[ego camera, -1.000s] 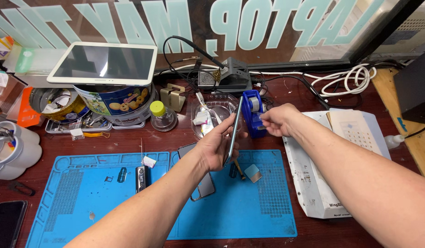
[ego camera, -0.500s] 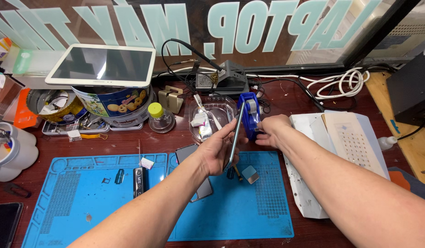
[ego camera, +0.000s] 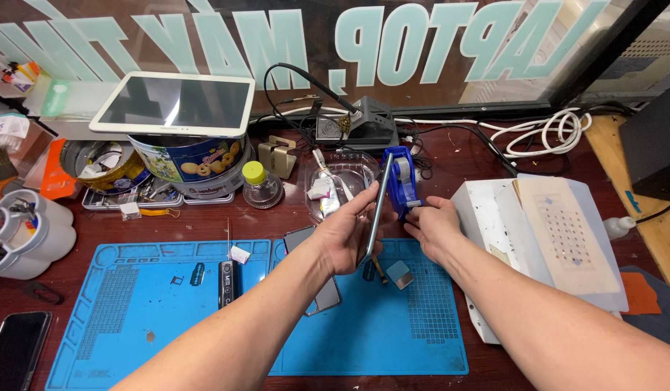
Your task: The person disassembles a smartphone, removes the back cover and battery, and uses a metal tool to pry open the device. They then apply tape to the edges of the phone and reassemble the components.
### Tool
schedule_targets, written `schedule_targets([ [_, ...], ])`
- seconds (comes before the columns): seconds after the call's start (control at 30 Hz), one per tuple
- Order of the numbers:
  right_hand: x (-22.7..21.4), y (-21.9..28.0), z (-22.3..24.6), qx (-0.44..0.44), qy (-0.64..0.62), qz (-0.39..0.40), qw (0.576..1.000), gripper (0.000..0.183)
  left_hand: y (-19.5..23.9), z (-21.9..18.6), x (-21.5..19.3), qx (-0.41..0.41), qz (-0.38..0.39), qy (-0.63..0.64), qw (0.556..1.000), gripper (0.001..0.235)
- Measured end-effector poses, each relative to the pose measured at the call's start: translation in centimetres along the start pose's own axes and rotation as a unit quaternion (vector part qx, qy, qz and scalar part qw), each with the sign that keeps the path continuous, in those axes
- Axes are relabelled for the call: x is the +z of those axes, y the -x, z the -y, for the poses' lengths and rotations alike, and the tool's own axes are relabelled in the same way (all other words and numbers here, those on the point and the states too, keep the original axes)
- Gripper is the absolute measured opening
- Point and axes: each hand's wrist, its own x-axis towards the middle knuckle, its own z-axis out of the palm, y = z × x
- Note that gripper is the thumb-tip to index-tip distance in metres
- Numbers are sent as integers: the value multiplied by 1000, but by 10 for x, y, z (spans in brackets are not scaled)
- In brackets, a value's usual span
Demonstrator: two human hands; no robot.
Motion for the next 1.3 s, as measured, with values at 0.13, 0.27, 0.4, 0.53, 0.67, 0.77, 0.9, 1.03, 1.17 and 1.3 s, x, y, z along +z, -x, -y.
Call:
schedule_targets([
  [0.13,3,-18,-9,52,-39,-22,998,55,12,-8,3,-1,32,8,999,48],
  [0.27,10,-13,-13,109,-38,-19,993,45,28,-15,11,-3,34,32,999,47],
  [0.4,5,36,9,-32,154,-12,988,54,37,-20,16,18,43,27,999,47],
  [0.53,-22,86,81,-216,51,254,941,57,45,-20,19,23,29,-19,999,46],
  [0.67,-29,124,120,-235,92,363,897,55,46,-20,26,-2,60,-64,996,51],
  [0.77,-30,138,129,-255,133,392,874,54,44,-18,36,1,67,-64,996,51],
  [0.9,-36,139,132,-285,158,392,860,54,42,-17,47,-1,39,-78,996,50],
  [1.03,-42,137,129,-295,176,369,863,53,39,-14,53,1,32,-87,996,52],
  [1.17,-44,138,129,-304,170,361,865,51,35,-10,53,-6,13,-90,996,52],
  [1.3,-46,141,131,-311,203,326,869,49,30,-5,54,8,5,-96,995,55],
])
